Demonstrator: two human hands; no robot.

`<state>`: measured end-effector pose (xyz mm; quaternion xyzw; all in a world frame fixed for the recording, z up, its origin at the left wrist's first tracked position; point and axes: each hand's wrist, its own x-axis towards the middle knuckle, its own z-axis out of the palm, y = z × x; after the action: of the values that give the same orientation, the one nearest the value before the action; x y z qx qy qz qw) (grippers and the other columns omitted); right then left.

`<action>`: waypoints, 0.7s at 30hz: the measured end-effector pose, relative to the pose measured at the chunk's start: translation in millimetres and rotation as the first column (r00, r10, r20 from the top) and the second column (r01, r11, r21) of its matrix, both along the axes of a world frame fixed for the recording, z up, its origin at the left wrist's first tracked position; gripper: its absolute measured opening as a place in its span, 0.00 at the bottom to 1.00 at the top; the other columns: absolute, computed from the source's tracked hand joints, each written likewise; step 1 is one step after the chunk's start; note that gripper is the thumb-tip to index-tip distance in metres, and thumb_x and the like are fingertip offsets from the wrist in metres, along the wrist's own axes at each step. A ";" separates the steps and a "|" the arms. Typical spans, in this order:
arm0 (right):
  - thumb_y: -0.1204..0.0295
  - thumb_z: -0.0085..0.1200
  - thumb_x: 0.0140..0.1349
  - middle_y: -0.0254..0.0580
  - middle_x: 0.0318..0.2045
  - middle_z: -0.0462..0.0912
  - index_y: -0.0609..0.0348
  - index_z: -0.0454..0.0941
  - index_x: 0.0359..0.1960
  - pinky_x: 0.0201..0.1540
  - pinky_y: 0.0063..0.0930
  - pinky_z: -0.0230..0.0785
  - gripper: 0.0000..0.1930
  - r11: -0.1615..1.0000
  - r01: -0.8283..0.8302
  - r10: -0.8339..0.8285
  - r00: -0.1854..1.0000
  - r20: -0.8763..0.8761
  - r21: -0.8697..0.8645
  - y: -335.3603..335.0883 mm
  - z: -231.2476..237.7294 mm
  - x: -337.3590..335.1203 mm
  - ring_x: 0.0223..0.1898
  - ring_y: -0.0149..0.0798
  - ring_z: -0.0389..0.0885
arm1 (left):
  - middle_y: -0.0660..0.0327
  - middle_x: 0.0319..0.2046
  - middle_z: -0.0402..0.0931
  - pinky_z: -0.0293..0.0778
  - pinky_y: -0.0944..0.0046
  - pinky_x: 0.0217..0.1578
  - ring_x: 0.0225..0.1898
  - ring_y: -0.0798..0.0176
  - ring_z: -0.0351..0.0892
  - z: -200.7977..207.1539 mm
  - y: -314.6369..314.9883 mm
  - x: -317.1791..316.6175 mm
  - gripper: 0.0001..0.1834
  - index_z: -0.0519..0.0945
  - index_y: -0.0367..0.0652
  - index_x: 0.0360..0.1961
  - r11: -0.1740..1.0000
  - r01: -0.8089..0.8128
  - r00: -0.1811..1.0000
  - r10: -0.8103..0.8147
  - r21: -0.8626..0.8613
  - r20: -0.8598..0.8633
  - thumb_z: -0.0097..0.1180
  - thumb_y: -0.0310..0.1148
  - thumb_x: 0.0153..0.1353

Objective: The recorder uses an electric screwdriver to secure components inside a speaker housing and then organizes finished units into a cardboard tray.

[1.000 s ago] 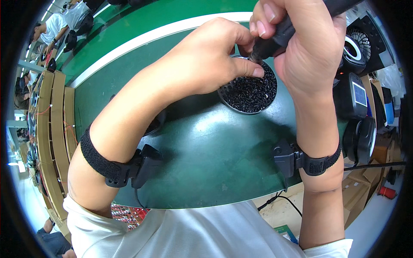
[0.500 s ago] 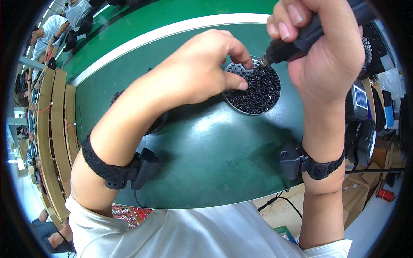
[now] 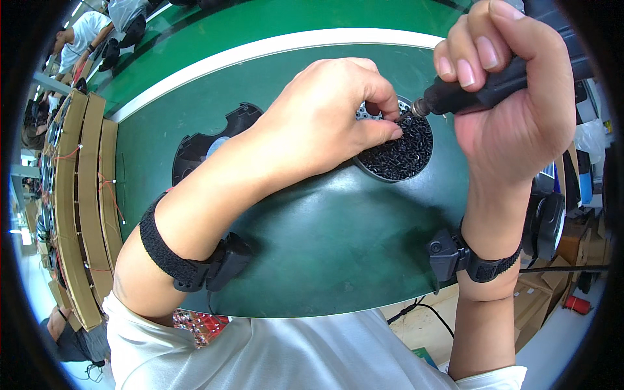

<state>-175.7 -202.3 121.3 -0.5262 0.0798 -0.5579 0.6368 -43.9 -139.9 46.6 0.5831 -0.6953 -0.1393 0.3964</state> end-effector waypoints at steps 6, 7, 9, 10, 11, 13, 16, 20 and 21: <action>0.70 0.50 0.64 0.32 0.16 0.69 0.64 0.69 0.49 0.19 0.26 0.68 0.15 0.999 0.037 -0.037 0.999 -0.009 -0.006 3.2 1.5 0.0 0.12 0.29 0.68 | 0.61 0.29 0.78 0.71 0.64 0.35 0.33 0.64 0.76 0.4 0.9 0.4 0.08 0.85 0.38 0.31 0.999 -0.033 0.999 0.032 0.007 0.009 0.72 0.28 0.53; 0.70 0.50 0.64 0.32 0.16 0.69 0.64 0.69 0.49 0.19 0.26 0.68 0.15 0.999 0.043 -0.043 0.999 -0.010 -0.007 3.2 1.3 0.8 0.12 0.29 0.68 | 0.61 0.29 0.78 0.71 0.64 0.35 0.33 0.64 0.76 0.1 1.0 0.8 0.07 0.85 0.38 0.31 1.000 -0.024 1.000 0.024 -0.002 0.005 0.72 0.28 0.53; 0.70 0.50 0.64 0.32 0.15 0.69 0.64 0.69 0.49 0.19 0.26 0.68 0.14 0.998 0.054 -0.054 0.998 -0.014 -0.009 3.6 1.4 2.2 0.12 0.29 0.68 | 0.61 0.29 0.78 0.71 0.64 0.35 0.33 0.63 0.76 -0.2 1.6 1.6 0.07 0.85 0.38 0.30 1.000 -0.018 1.000 0.018 -0.012 0.000 0.72 0.28 0.53; 0.70 0.50 0.64 0.32 0.15 0.69 0.64 0.69 0.49 0.19 0.26 0.68 0.14 0.998 0.056 -0.056 0.998 -0.014 -0.012 -8.2 -3.0 -3.6 0.12 0.29 0.68 | 0.61 0.29 0.78 0.72 0.63 0.35 0.33 0.62 0.76 1.0 1.8 0.3 0.07 0.85 0.38 0.30 0.999 -0.005 1.000 0.005 -0.041 -0.002 0.72 0.28 0.52; 0.71 0.47 0.66 0.33 0.20 0.68 0.66 0.68 0.51 0.26 0.27 0.67 0.15 0.981 -0.144 0.142 0.990 -0.024 -0.133 -31.1 -12.4 -13.9 0.18 0.29 0.68 | 0.60 0.29 0.78 0.72 0.62 0.35 0.33 0.61 0.77 2.0 2.1 -1.0 0.07 0.85 0.38 0.30 0.997 0.007 1.000 -0.007 -0.071 -0.004 0.72 0.28 0.52; 0.72 0.45 0.68 0.33 0.24 0.66 0.68 0.67 0.53 0.33 0.29 0.66 0.16 0.909 -0.337 0.333 0.941 -0.060 -0.246 -45.9 -16.8 -21.3 0.24 0.30 0.69 | 0.59 0.29 0.78 0.72 0.61 0.35 0.33 0.59 0.78 3.5 2.2 -3.0 0.07 0.85 0.38 0.30 0.997 -0.002 1.000 0.004 -0.074 0.021 0.71 0.27 0.52; 0.69 0.43 0.69 0.32 0.25 0.66 0.66 0.68 0.52 0.36 0.29 0.64 0.15 0.882 -0.404 0.376 0.914 -0.153 -0.243 -46.0 -16.7 -25.5 0.27 0.29 0.68 | 0.57 0.29 0.78 0.72 0.59 0.35 0.34 0.55 0.79 6.0 7.0 -7.0 0.07 0.85 0.38 0.30 0.996 -0.020 0.997 0.028 -0.092 0.076 0.71 0.26 0.50; 0.69 0.43 0.69 0.32 0.25 0.66 0.65 0.68 0.51 0.36 0.29 0.64 0.14 0.926 -0.336 0.316 0.939 -0.131 -0.173 -36.9 -13.2 -25.4 0.26 0.29 0.67 | 0.55 0.32 0.78 0.71 0.49 0.42 0.39 0.47 0.79 12.7 16.4 -8.4 0.06 0.83 0.41 0.30 0.998 -0.044 0.986 0.049 -0.036 0.158 0.68 0.28 0.50; 0.69 0.43 0.69 0.32 0.26 0.66 0.65 0.68 0.51 0.36 0.28 0.63 0.14 0.934 -0.322 0.305 0.944 -0.124 -0.154 -33.5 -13.0 -25.2 0.26 0.29 0.67 | 0.55 0.32 0.78 0.71 0.49 0.42 0.39 0.47 0.79 15.1 21.2 -10.1 0.06 0.83 0.41 0.30 0.998 -0.054 0.985 0.059 -0.034 0.160 0.68 0.28 0.50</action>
<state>-201.0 -235.8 108.3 -0.6120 -0.0226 -0.4273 0.6651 -54.0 -118.7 61.8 0.6060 -0.7102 -0.0699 0.3513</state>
